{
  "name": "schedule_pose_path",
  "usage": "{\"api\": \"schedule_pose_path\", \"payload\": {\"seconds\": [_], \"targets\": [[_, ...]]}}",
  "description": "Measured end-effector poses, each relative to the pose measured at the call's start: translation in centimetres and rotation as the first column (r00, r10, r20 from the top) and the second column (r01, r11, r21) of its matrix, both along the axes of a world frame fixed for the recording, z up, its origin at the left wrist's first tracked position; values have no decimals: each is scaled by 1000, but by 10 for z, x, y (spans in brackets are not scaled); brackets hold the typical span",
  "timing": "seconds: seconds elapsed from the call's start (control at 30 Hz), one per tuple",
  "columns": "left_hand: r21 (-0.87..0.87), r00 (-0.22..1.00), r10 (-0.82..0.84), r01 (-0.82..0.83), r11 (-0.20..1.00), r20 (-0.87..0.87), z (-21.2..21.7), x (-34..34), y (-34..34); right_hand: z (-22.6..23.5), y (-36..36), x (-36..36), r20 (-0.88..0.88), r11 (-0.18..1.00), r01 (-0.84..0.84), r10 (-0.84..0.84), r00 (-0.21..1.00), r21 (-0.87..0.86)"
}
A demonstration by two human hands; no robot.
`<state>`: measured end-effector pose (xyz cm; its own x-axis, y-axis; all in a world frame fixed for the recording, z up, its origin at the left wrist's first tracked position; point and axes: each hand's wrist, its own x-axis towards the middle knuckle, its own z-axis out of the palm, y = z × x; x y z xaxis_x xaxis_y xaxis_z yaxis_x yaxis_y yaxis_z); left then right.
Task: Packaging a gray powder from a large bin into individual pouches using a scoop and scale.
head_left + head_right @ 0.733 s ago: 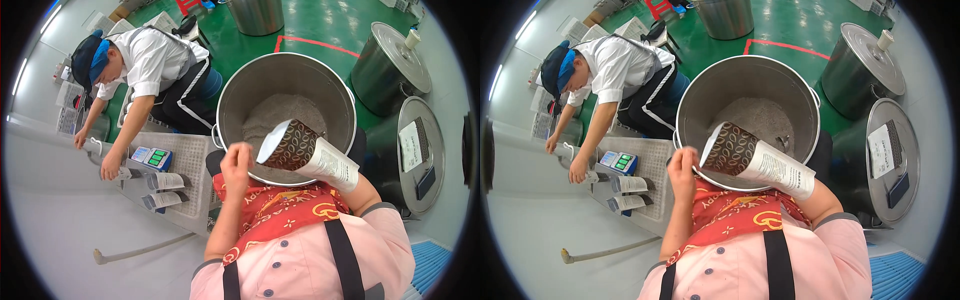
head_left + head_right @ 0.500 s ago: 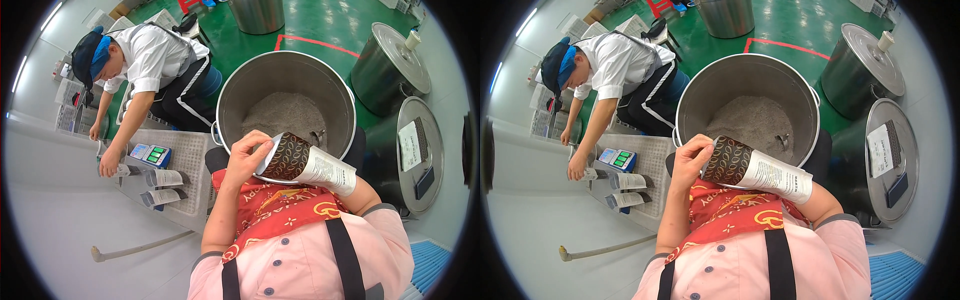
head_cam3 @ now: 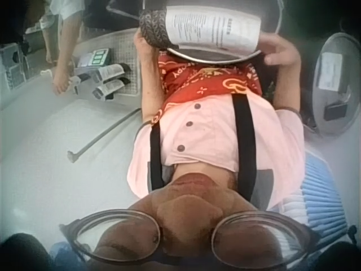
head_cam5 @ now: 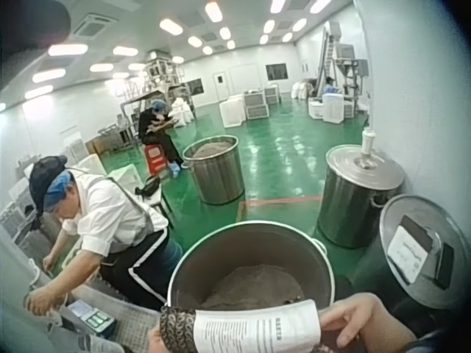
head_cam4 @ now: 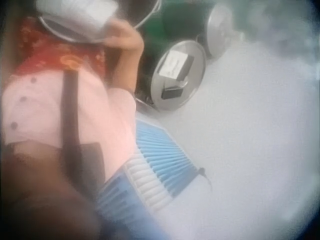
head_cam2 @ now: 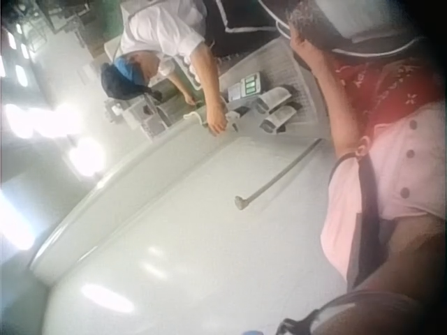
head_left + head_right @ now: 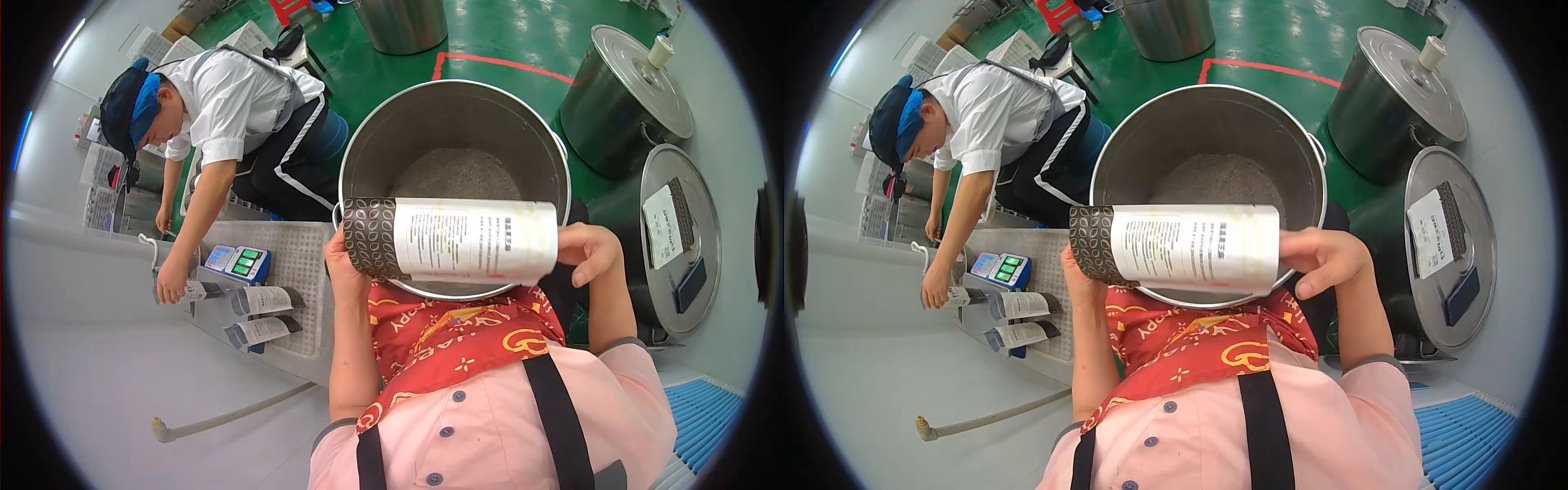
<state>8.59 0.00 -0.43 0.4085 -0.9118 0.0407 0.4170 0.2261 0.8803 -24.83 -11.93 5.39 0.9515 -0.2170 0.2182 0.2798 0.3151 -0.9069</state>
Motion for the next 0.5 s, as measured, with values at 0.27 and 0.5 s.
{"api": "schedule_pose_path", "payload": {"seconds": [0.27,0.5], "targets": [[87,384,44,-316,945,922,-14,-16,-15,-24,-11,44,-220,305,-31,-610,761,-952],[189,-214,-119,346,919,970,-27,-72,-16,-100,11,94,-380,230,-315,-351,856,-921]]}}
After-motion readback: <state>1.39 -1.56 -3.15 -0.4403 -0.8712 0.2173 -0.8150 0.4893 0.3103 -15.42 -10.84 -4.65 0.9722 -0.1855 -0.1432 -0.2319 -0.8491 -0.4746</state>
